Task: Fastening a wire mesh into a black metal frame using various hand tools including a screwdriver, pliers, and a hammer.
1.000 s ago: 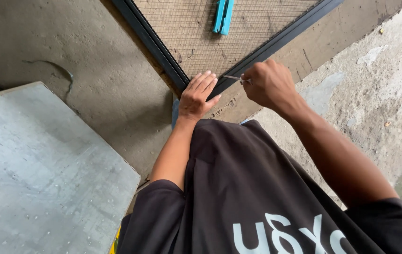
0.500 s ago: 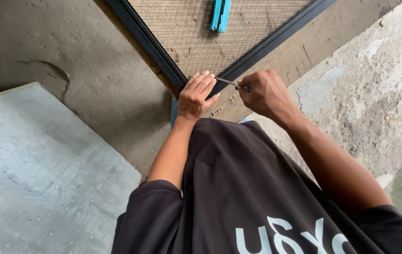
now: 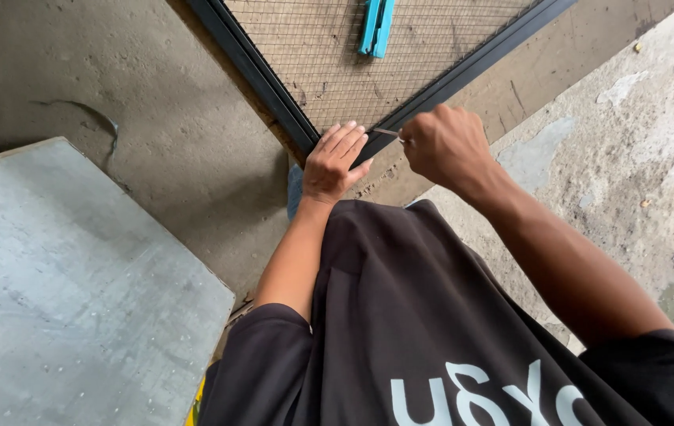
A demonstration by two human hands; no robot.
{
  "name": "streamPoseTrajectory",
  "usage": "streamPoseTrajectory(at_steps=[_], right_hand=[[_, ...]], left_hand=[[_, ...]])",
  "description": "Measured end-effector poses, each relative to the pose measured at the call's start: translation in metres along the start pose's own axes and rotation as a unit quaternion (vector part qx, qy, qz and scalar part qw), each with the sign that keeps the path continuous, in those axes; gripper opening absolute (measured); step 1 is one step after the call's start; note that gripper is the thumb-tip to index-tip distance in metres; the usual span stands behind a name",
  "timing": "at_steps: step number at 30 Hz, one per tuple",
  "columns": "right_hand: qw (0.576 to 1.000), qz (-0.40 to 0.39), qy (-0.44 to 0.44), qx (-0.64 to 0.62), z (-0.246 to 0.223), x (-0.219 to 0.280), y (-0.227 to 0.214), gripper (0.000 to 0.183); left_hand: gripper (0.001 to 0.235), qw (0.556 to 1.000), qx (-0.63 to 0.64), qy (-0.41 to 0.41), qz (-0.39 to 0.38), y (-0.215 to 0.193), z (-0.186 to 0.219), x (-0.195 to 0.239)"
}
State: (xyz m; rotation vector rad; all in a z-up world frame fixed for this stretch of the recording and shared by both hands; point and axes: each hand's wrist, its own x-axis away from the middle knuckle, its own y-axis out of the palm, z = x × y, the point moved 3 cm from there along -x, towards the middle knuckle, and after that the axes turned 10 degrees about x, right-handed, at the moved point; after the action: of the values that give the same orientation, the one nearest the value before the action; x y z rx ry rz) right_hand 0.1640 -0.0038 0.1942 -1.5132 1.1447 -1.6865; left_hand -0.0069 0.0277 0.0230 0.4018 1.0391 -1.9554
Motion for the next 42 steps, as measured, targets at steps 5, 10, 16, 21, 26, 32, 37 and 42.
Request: streamPoseTrajectory(at_steps=[5, 10, 16, 21, 26, 32, 37, 42], right_hand=[[0.999, -0.003, -0.029, 0.025, 0.001, 0.006, 0.010, 0.020], [0.998, 0.012, -0.048, 0.040, 0.005, 0.006, 0.017, 0.018], [0.998, 0.018, -0.057, 0.025, 0.003, 0.007, 0.014, 0.019], [0.995, -0.020, -0.052, 0.078, -0.014, 0.007, 0.024, 0.017], [0.996, -0.032, -0.031, 0.076, -0.005, 0.005, 0.005, 0.025], [0.996, -0.043, -0.018, 0.082, -0.003, -0.013, 0.010, 0.017], [0.997, -0.049, -0.005, 0.053, -0.023, -0.020, -0.028, 0.035], [0.999, -0.012, -0.012, 0.051, -0.026, -0.020, -0.024, 0.025]], left_hand=[[0.039, 1.000, 0.005, 0.005, 0.003, 0.000, -0.002, 0.000], [0.039, 1.000, 0.006, 0.004, 0.003, -0.001, -0.002, -0.001], [0.038, 1.000, 0.011, 0.005, 0.007, 0.002, -0.004, 0.001], [0.038, 1.000, 0.012, 0.000, -0.004, -0.002, -0.002, -0.003], [0.038, 1.000, 0.014, -0.013, -0.014, -0.001, -0.002, 0.002], [0.039, 0.999, 0.028, -0.017, -0.033, 0.003, -0.007, 0.005], [0.057, 0.991, 0.047, -0.027, -0.125, -0.023, 0.000, -0.017], [0.066, 0.963, 0.140, -0.082, -0.216, -0.031, -0.001, -0.023]])
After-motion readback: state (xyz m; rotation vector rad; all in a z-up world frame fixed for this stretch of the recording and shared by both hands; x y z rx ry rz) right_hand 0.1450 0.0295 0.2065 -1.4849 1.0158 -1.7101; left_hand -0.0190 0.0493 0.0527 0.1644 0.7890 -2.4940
